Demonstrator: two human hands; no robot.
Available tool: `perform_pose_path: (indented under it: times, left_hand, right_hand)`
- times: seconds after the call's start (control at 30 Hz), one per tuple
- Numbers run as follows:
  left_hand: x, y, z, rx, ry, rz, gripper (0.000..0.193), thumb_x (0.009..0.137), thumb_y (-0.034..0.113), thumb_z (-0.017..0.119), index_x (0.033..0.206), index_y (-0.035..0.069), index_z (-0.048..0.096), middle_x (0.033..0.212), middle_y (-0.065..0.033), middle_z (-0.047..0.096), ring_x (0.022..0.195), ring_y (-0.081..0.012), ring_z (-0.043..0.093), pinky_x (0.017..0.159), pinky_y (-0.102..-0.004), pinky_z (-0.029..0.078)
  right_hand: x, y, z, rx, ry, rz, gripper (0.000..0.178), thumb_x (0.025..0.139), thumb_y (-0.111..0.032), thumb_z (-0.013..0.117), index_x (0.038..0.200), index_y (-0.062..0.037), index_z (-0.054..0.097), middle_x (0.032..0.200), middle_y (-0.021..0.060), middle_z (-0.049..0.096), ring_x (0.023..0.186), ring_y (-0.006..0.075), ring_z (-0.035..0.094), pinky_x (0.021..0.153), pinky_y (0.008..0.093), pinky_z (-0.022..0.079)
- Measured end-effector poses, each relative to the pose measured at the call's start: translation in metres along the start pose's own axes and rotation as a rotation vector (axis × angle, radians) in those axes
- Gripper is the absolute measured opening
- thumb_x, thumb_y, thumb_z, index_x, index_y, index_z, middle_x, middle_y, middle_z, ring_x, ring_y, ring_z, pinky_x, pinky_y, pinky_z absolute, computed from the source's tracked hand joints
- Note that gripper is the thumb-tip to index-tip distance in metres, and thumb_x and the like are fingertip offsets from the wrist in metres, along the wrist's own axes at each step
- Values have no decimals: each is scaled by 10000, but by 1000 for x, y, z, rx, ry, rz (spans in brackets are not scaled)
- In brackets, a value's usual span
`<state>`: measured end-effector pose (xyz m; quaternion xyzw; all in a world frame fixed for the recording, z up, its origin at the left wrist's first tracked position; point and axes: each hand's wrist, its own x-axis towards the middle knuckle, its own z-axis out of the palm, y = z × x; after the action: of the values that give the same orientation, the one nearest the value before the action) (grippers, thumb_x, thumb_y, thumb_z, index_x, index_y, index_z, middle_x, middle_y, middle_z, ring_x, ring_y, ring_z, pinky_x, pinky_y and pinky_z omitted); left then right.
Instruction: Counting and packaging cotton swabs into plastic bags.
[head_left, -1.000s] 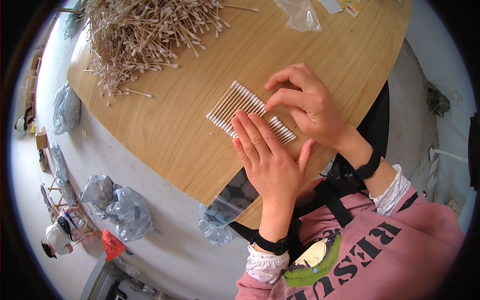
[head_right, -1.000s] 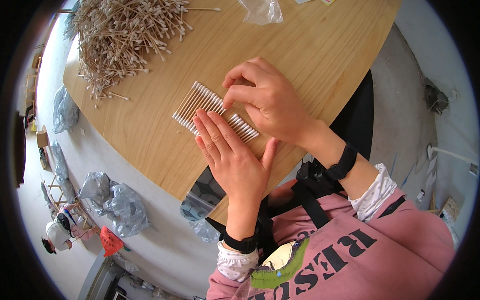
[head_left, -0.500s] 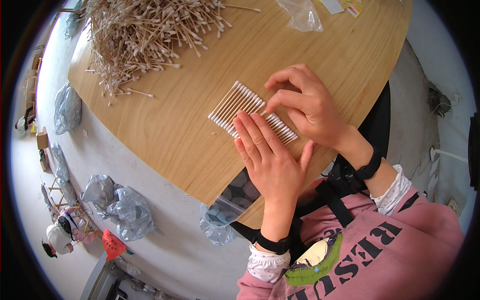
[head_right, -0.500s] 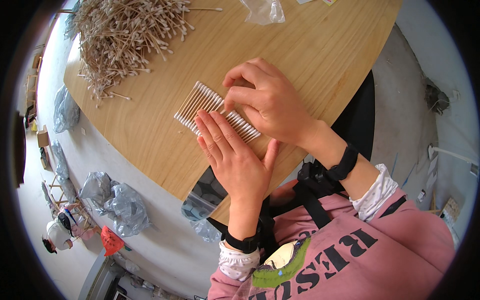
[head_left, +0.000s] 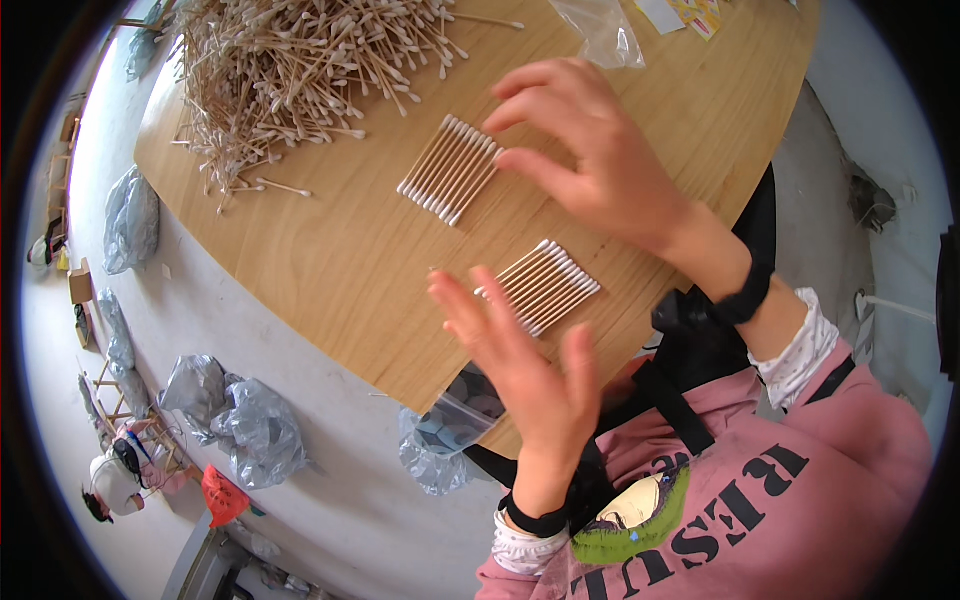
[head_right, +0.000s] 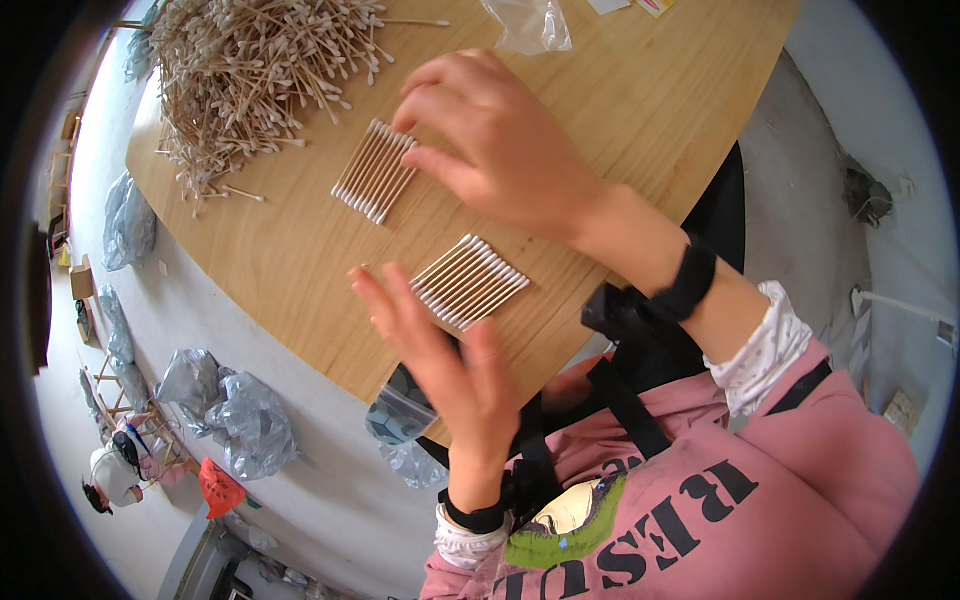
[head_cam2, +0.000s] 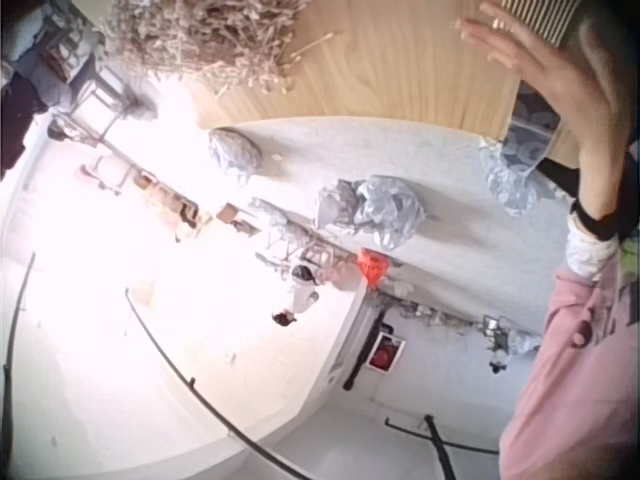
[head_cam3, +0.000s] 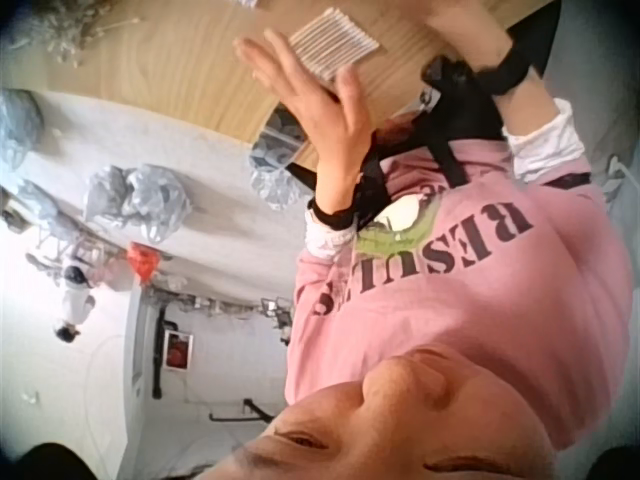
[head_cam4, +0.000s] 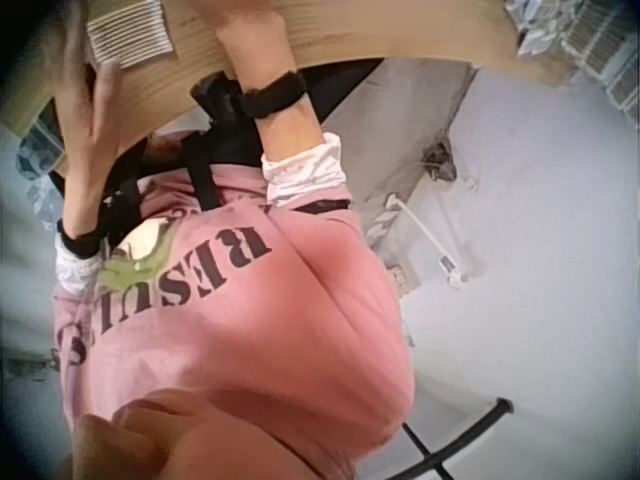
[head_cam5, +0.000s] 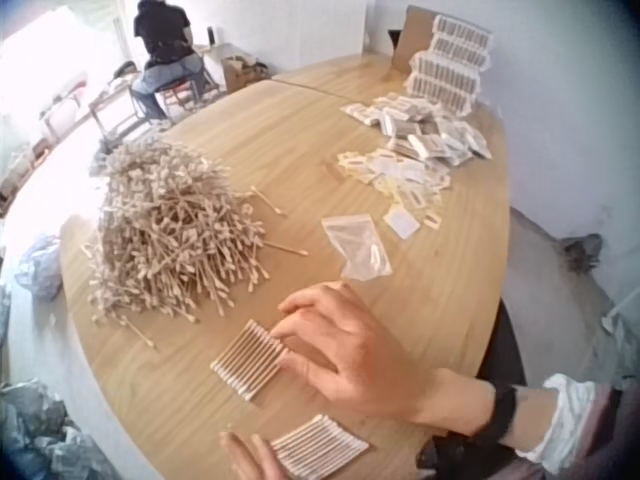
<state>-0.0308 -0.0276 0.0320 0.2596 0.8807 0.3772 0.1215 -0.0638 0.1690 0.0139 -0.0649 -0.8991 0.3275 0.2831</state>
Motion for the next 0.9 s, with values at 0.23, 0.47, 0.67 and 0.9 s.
perform_pose_path:
  times: [0.23, 0.47, 0.67, 0.9]
  left_hand:
    - [13, -9, 23, -937, 332, -102, 697, 1063, 459, 315, 1587, 37, 131, 1657, -169, 124, 1543, -278, 93, 1240, -413, 62]
    - [-5, -1, 27, -1016, 428, -173, 693, 1064, 479, 300, 1585, 52, 139, 1652, -161, 150, 1538, -262, 115, 1238, -401, 83]
    - [-14, 6, 34, -1032, 541, -183, 659, 1068, 439, 294, 1577, 44, 155, 1643, -168, 173, 1532, -259, 148, 1232, -389, 128]
    - [-17, 0, 27, -1049, 602, -147, 646, 1069, 429, 309, 1568, 40, 179, 1631, -175, 206, 1524, -261, 170, 1231, -390, 137]
  right_hand:
    - [-76, -50, 5, 883, 98, 531, 386, 1058, -296, 494, 1343, -37, 528, 1392, 142, 526, 1358, 230, 450, 1134, 362, 350]
    - [-76, -60, 6, 685, -104, 474, 478, 1068, -292, 424, 1433, 16, 418, 1502, 189, 427, 1453, 303, 345, 1199, 433, 252]
    - [-62, -57, 33, -130, -269, 121, 527, 980, -124, 506, 1485, -34, 389, 1568, 125, 378, 1486, 314, 289, 1215, 471, 224]
    - [-64, -61, 40, -299, -345, -29, 592, 901, -79, 491, 1485, -42, 401, 1567, 113, 384, 1491, 273, 293, 1224, 451, 228]
